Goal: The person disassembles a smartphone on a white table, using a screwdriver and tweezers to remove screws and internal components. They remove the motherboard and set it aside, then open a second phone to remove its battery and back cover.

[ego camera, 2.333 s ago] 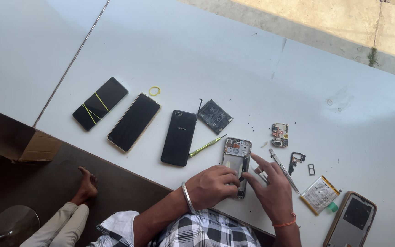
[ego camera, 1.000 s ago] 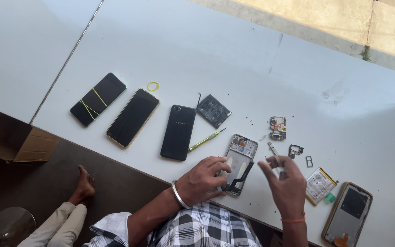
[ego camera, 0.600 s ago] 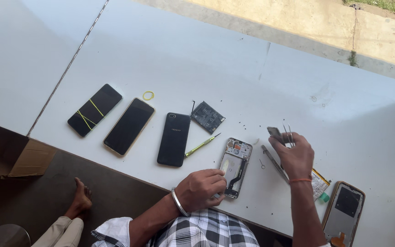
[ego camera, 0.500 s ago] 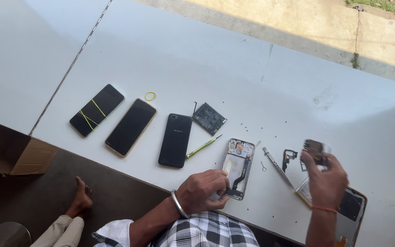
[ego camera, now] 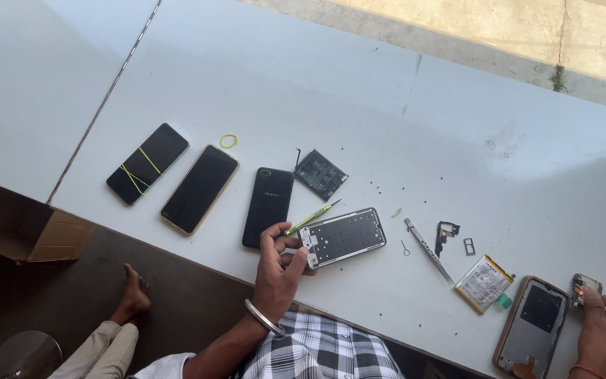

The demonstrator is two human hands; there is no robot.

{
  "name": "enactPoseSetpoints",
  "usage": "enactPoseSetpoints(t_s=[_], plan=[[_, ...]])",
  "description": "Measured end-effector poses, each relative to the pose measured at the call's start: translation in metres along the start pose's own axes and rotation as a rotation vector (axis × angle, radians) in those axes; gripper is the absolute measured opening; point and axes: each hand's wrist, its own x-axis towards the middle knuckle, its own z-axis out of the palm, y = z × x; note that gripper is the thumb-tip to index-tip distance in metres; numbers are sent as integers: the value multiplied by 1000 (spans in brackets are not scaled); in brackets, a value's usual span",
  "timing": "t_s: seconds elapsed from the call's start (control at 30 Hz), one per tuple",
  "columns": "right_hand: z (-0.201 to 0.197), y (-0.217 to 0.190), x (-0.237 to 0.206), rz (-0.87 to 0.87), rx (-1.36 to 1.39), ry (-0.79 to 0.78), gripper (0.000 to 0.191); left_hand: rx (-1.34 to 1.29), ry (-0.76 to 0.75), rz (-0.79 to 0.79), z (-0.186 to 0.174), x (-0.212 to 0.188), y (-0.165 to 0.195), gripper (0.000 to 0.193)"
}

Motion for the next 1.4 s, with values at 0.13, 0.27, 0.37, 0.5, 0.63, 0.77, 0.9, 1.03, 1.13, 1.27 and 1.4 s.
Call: enactPoseSetpoints(t_s=[0.13, 0.27, 0.37, 0.5, 0.63, 0.77, 0.9, 1.03, 1.13, 1.27, 1.4], plan=[[0, 0, -12, -172, -142, 197, 15, 0, -119, -164, 0, -2, 6, 59], [-14, -22, -36, -108, -140, 143, 18, -276, -241, -428, 9, -6, 11, 42], [-26, -47, -58, 11, -313, -40, 30, -277, -192, -246, 1, 6, 21, 38], [-25, -65, -72, 433, -478, -314, 94, -101, 146, 133, -24, 39, 41, 30], [-11, -54, -79, 328, -630, -330, 115, 9, 190, 142, -41, 48, 49, 29], [-13, -52, -77, 300, -614, -299, 102, 476, 301, 518, -30, 26, 38, 28], [-31, -95, -76, 393, -252, -494, 103, 994, 268, 1046, -23, 10, 26, 49], [-13, -180, -116, 220, -239, -746, 108, 1132, 261, 1085, -26, 14, 17, 58], [26, -243, -145, -81, -321, -771, 101, 1213, 375, 1011, -34, 25, 16, 56], [55, -275, -146, -118, -275, -770, 105, 1236, 419, 921, -49, 32, 22, 51], [58, -254, -127, -24, 44, -738, 83, 1168, 352, 803, -48, 33, 29, 64]])
